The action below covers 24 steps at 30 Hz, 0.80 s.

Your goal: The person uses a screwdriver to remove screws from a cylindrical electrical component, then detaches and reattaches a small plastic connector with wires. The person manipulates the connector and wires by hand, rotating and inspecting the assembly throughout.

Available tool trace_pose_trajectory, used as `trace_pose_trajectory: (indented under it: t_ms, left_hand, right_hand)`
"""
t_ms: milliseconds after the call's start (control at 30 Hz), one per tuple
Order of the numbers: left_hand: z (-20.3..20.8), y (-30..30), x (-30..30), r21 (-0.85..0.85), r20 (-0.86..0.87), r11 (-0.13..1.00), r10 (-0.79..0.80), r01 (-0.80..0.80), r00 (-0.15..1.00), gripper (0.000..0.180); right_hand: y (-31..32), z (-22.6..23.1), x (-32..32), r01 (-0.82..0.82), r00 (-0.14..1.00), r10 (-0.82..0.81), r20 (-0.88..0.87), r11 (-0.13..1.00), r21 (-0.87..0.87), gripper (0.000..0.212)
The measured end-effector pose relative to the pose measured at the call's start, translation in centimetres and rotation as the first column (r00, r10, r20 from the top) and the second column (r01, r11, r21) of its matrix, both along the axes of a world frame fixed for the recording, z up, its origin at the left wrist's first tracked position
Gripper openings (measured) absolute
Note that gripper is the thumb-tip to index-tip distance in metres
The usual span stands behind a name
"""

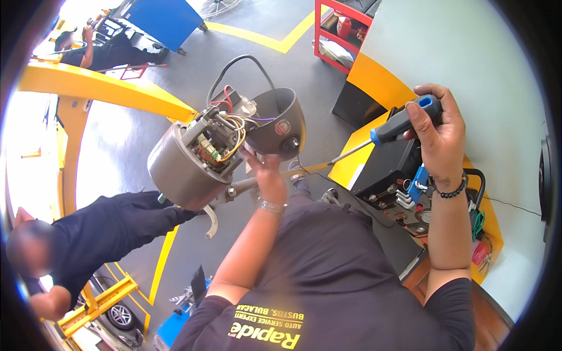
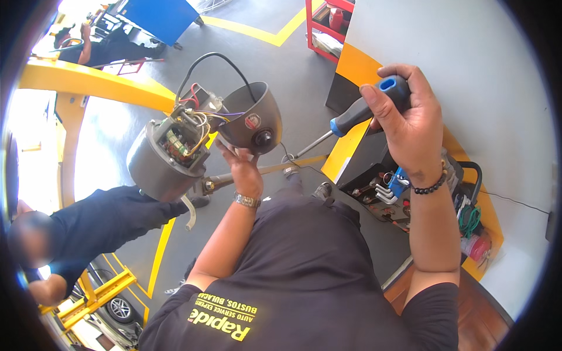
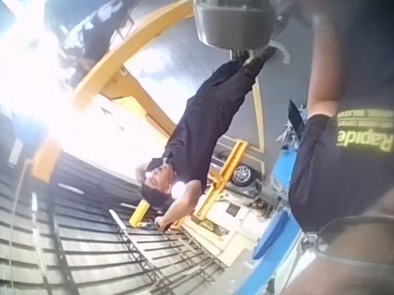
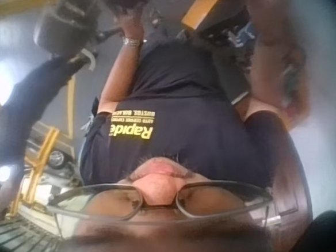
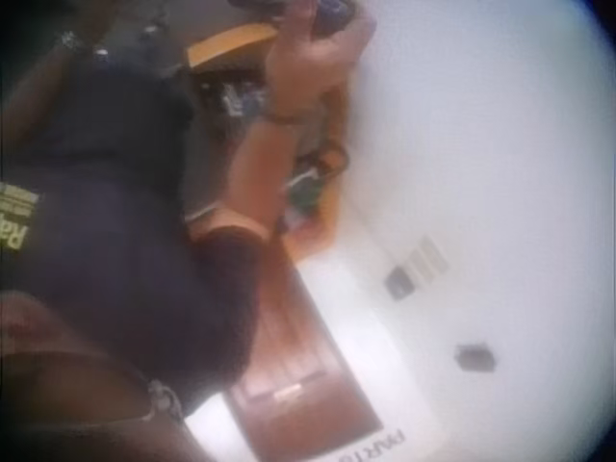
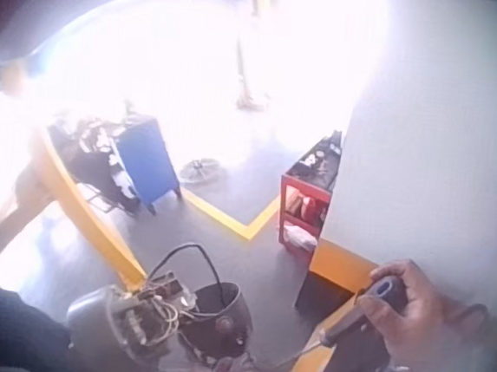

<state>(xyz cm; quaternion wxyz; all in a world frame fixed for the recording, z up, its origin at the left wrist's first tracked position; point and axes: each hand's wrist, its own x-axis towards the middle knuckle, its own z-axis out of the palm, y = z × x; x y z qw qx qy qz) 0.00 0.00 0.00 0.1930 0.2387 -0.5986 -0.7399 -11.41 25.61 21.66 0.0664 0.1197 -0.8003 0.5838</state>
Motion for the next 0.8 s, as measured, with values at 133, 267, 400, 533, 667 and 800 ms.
trace_pose_trajectory:
  t_ms: [133, 267, 400, 533, 667, 800]
  left_hand:
    - [-3.1, -2.3, -1.9, 0.675, -0.157, 0.726, -0.028, 0.128, 0.987, 0.096]
    - [-2.6, -0.7, -3.6, 0.894, -0.220, 0.386, -0.064, 0.228, 0.973, 0.090]
    - [-2.4, -0.2, -4.3, 0.930, -0.249, 0.248, -0.116, 0.271, 0.962, 0.085]
    - [-4.6, -1.3, -3.6, 0.950, -0.168, 0.250, -0.096, 0.187, 0.981, 0.077]
    - [-5.6, -2.3, -2.4, 0.942, -0.159, 0.276, -0.135, 0.192, 0.978, 0.072]
    - [-7.0, -3.1, -1.3, 0.954, -0.198, 0.199, -0.150, 0.226, 0.969, 0.072]
  right_hand:
    - [-1.6, 0.9, -0.5, -0.008, 0.998, 0.007, 0.068, 1.000, 0.014, 0.043]
    - [-3.2, 0.6, -1.2, -0.032, 0.998, 0.028, 0.065, 0.997, 0.066, 0.045]
    - [-4.2, 0.9, -1.2, -0.024, 1.000, 0.024, -0.001, 0.998, 0.063, 0.042]
    - [-4.8, 1.8, -1.0, -0.055, 0.998, 0.057, -0.012, 0.987, 0.152, 0.036]
    - [-5.9, 1.2, -0.6, -0.142, 0.972, 0.189, -0.142, 0.948, 0.285, 0.045]
    - [-7.4, 0.8, 0.6, -0.208, 0.974, 0.224, -0.029, 0.943, 0.261, 0.048]
